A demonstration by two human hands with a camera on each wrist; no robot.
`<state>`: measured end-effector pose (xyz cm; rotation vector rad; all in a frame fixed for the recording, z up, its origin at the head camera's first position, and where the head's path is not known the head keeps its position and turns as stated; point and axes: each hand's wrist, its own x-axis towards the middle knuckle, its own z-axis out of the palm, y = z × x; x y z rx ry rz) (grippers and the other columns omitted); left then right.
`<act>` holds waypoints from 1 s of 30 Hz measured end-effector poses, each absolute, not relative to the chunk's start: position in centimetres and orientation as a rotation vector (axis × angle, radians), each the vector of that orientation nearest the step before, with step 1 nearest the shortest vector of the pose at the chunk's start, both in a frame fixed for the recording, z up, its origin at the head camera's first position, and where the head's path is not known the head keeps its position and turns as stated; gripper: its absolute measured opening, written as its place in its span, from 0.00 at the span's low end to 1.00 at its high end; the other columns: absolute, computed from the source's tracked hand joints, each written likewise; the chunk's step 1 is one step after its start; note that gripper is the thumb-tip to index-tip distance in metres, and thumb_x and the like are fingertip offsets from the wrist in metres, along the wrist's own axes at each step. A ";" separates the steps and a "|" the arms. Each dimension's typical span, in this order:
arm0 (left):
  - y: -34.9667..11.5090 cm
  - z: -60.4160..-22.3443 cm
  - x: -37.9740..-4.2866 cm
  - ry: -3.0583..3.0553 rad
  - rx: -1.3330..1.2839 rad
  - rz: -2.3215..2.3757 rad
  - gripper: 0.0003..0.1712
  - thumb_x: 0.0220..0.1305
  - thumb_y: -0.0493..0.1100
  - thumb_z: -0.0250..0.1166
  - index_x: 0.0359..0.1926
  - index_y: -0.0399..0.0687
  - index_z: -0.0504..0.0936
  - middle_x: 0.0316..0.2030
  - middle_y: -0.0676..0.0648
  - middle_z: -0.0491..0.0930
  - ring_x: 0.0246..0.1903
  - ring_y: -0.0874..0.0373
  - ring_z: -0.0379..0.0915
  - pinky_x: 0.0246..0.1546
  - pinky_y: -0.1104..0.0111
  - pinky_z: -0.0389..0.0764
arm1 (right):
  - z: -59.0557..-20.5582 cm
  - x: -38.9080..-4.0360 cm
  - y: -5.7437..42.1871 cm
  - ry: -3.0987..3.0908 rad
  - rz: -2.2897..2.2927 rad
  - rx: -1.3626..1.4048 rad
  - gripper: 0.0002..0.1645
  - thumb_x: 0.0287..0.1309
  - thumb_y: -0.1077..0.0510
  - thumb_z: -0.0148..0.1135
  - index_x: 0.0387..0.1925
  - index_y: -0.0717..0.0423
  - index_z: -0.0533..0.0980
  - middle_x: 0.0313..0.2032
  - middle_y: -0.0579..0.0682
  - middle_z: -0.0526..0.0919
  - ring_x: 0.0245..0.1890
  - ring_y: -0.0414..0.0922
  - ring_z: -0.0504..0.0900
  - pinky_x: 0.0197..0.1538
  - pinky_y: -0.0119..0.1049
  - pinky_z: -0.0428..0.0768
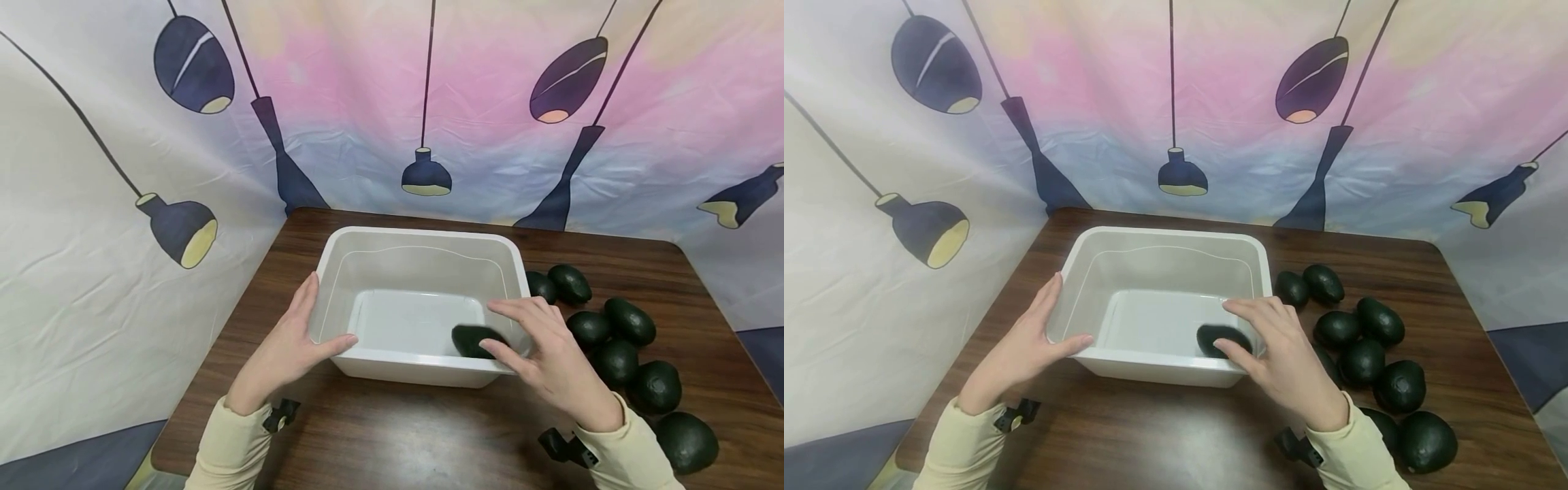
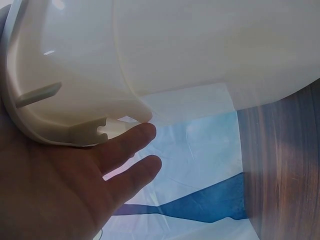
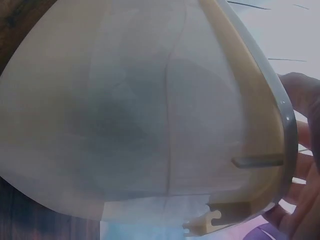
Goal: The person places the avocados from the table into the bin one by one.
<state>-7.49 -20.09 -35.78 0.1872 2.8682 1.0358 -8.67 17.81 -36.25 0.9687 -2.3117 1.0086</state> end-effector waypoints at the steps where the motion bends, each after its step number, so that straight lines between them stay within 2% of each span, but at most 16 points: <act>1: -20.1 -35.8 -7.5 2.867 0.187 1.037 0.69 0.52 0.72 0.66 0.77 0.53 0.31 0.76 0.49 0.33 0.73 0.45 0.40 0.66 0.45 0.56 | -36.2 -8.7 17.8 -2.274 1.013 0.971 0.30 0.59 0.44 0.67 0.58 0.55 0.77 0.52 0.49 0.80 0.49 0.46 0.75 0.55 0.37 0.65; 5: -20.1 -35.7 -7.4 2.864 0.187 1.040 0.69 0.51 0.72 0.66 0.77 0.54 0.31 0.76 0.50 0.33 0.73 0.45 0.39 0.66 0.45 0.56 | -36.2 -8.9 17.8 -2.180 1.033 0.966 0.31 0.64 0.39 0.59 0.55 0.59 0.78 0.49 0.52 0.82 0.47 0.49 0.75 0.58 0.35 0.64; 14: -20.1 -35.8 -7.3 2.856 0.174 1.035 0.69 0.51 0.73 0.66 0.76 0.56 0.30 0.76 0.51 0.32 0.73 0.45 0.38 0.66 0.45 0.55 | -36.3 -8.6 18.4 -2.165 1.055 0.898 0.29 0.65 0.39 0.59 0.53 0.59 0.79 0.47 0.52 0.83 0.45 0.48 0.76 0.55 0.36 0.64; 18: -20.1 -35.8 -7.4 2.856 0.175 1.038 0.69 0.51 0.73 0.66 0.76 0.56 0.30 0.76 0.51 0.32 0.73 0.46 0.38 0.66 0.45 0.55 | -36.1 -8.5 18.9 -2.143 1.073 0.864 0.29 0.65 0.40 0.59 0.51 0.62 0.80 0.46 0.54 0.83 0.45 0.48 0.75 0.56 0.34 0.65; 26: -20.0 -35.8 -7.4 2.854 0.178 1.040 0.69 0.52 0.73 0.66 0.77 0.55 0.30 0.76 0.51 0.32 0.73 0.46 0.38 0.66 0.45 0.55 | -36.4 -8.8 21.1 -2.155 1.056 0.672 0.37 0.62 0.39 0.60 0.60 0.65 0.73 0.55 0.63 0.75 0.52 0.48 0.73 0.55 0.26 0.66; 30: -20.0 -35.8 -7.4 2.852 0.170 1.037 0.68 0.52 0.73 0.65 0.77 0.54 0.30 0.76 0.50 0.32 0.73 0.45 0.38 0.66 0.45 0.55 | -36.7 -8.8 22.4 -2.217 1.030 0.566 0.34 0.61 0.47 0.65 0.63 0.60 0.72 0.57 0.63 0.72 0.52 0.49 0.71 0.54 0.26 0.65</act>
